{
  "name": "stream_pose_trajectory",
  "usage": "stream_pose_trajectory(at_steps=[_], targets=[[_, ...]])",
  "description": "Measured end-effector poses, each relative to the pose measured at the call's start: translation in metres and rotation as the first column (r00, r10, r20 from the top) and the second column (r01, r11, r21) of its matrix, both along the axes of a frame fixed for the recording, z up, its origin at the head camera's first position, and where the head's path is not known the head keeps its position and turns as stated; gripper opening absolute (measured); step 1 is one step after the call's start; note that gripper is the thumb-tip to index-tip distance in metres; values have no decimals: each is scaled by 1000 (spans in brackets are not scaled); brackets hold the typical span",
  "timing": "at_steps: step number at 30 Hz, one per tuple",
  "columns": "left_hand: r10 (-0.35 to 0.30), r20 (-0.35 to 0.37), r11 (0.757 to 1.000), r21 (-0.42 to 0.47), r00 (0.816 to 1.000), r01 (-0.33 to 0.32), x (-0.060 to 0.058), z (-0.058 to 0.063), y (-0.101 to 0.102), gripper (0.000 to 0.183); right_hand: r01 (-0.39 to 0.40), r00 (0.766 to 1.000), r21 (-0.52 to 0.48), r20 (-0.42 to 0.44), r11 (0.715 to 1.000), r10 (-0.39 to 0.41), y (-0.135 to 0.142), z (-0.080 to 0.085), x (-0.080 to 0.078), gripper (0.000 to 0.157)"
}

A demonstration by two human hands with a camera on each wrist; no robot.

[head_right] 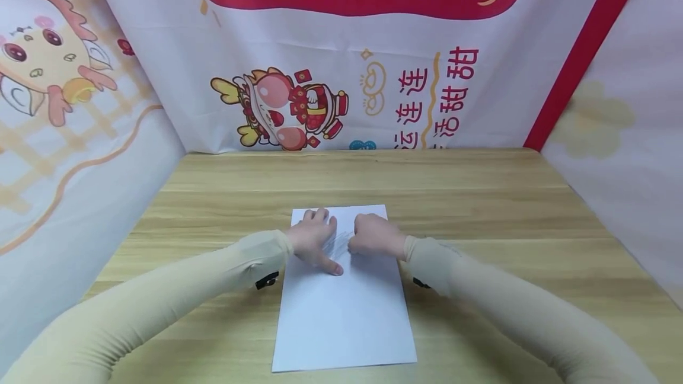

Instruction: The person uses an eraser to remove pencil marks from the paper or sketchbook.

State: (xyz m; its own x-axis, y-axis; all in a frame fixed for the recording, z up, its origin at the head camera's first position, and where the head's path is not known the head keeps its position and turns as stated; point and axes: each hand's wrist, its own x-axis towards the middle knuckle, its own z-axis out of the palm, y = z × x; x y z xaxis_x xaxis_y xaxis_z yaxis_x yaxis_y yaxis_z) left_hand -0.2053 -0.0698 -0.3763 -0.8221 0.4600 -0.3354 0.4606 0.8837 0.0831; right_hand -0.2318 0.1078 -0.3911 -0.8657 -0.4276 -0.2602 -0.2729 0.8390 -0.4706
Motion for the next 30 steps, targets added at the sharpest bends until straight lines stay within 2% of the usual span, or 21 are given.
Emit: stream_pose_trajectory(at_steps=[4, 8, 12, 16, 20, 23, 25, 27, 30], targets=[[4, -4, 1000, -9, 1000, -4, 0, 1, -1, 117, 37, 998, -16, -43, 999, -37, -1, 1, -12, 14], [6, 11, 1000, 6, 1000, -6, -1, 0, -2, 117, 17, 998, -35, -54, 999, -18, 2, 2, -21, 18], [6, 13, 1000, 6, 1000, -6, -2, -1, -2, 117, 3, 1000, -59, 12, 998, -2, 4, 1, -13, 14], [-3, 0, 1000, -5, 1000, 3, -2, 0, -2, 117, 25, 997, -66, 73, 997, -20, 4, 2, -3, 19], [0, -4, 1000, -15, 1000, 0, -2, 1, 0, 117, 62, 995, -82, 80, 995, -55, 3, 4, -19, 15], [3, 6, 1000, -19, 1000, -3, -1, 1, 0, 118, 94, 993, -92, 80, 991, -87, 4, 5, -34, 19], [2, 11, 1000, -22, 1000, -2, 0, 0, 0, 118, 108, 992, -93, 75, 990, -101, 4, 5, -37, 23], [2, 11, 1000, -28, 1000, -1, 0, -1, 0, 118, 103, 993, -103, 72, 989, -96, 3, 5, -35, 23], [2, 2, 1000, -28, 1000, -2, 1, -1, 1, 117, 74, 994, -80, 85, 994, -67, 2, 5, -24, 19]])
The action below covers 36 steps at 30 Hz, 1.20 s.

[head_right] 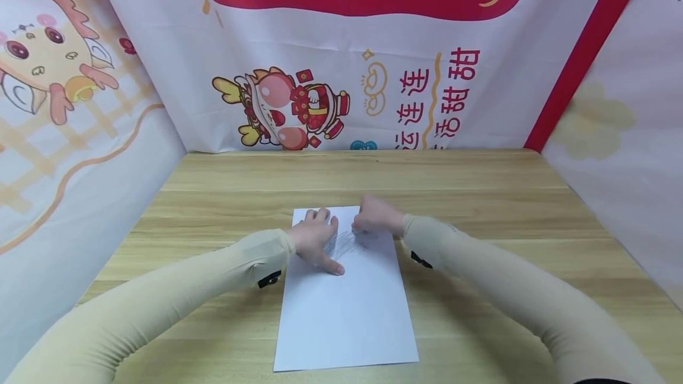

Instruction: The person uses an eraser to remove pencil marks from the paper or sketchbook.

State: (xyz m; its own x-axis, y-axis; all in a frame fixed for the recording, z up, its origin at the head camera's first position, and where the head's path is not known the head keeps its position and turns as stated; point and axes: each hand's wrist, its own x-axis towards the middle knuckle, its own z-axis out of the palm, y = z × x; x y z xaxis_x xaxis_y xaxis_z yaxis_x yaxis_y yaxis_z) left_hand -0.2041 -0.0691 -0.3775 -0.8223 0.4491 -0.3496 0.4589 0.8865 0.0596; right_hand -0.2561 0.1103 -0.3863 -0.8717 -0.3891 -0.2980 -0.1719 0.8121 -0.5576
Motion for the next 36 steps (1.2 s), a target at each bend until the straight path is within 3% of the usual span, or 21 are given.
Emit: stream_pose_trajectory(at_steps=[5, 15, 25, 32, 36], targets=[[-3, -5, 1000, 1, 1000, 3, 0, 2, -1, 117, -47, 998, 42, 43, 998, 45, -3, 1, 14, 18], [-4, 0, 1000, -14, 1000, 4, -1, -2, -1, 119, 31, 999, 14, 25, 999, -31, -1, 1, -19, 20], [-29, -18, 999, 22, 999, 30, 2, 0, -5, 117, -84, 995, 19, 47, 996, 83, 2, 0, 3, 18], [-25, -12, 1000, -12, 1000, 25, 3, 3, -5, 117, 23, 999, 13, -46, 1000, -23, 0, -2, -15, 18], [-41, -17, 999, -21, 999, 41, 4, 4, -5, 118, -23, 1000, -15, 15, 1000, 24, 2, -1, -5, 17]])
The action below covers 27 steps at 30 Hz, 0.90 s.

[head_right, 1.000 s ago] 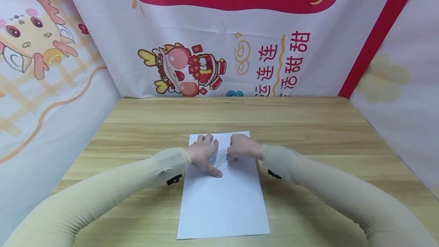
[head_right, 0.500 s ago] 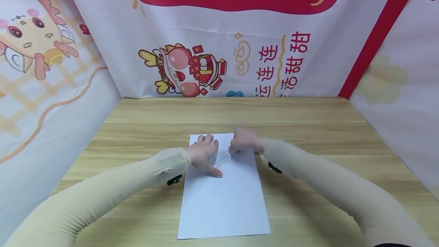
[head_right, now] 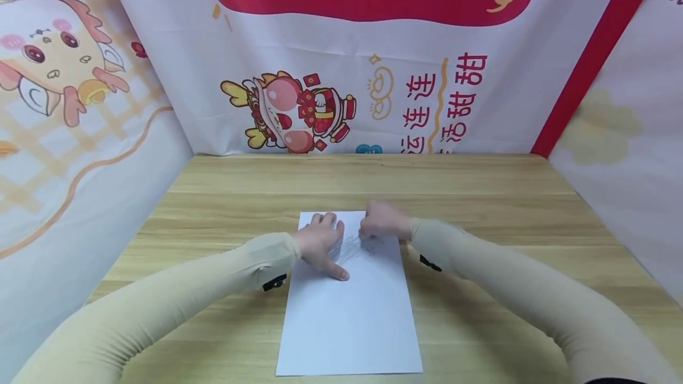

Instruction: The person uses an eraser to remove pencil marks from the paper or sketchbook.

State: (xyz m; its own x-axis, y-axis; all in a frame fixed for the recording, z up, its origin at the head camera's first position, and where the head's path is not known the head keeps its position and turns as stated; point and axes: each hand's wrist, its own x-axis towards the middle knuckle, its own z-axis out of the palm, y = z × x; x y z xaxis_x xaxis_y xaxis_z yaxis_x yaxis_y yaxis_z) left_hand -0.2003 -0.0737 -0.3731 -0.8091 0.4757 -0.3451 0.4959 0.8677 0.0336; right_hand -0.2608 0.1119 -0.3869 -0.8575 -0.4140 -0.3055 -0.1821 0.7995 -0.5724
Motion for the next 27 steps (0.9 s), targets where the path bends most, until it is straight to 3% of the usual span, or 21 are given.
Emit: stream_pose_trajectory(at_steps=[4, 8, 11, 18, 24, 27], targets=[[1, -5, 1000, -10, 1000, -1, -1, 0, 2, 117, -23, 998, -1, 51, 1000, 23, 2, 0, 6, 14], [11, -6, 1000, -19, 1000, -11, -1, -1, 2, 118, 55, 998, 8, -20, 998, -55, 3, 0, -8, 17], [8, -7, 1000, -19, 1000, -8, -1, -1, 3, 118, 60, 997, 1, -47, 998, -60, 4, -2, -15, 23], [7, -7, 1000, -22, 1000, -7, 2, -1, 4, 117, -47, 999, -32, 18, 998, 48, 5, -4, 8, 18], [5, -16, 999, -33, 1000, -6, 0, 3, 3, 117, 46, 995, -16, -84, 999, -47, 3, -4, -9, 36], [-1, -15, 999, -35, 1000, 1, 0, 2, 3, 117, 25, 994, -2, -103, 1000, -26, -1, -4, -4, 31]])
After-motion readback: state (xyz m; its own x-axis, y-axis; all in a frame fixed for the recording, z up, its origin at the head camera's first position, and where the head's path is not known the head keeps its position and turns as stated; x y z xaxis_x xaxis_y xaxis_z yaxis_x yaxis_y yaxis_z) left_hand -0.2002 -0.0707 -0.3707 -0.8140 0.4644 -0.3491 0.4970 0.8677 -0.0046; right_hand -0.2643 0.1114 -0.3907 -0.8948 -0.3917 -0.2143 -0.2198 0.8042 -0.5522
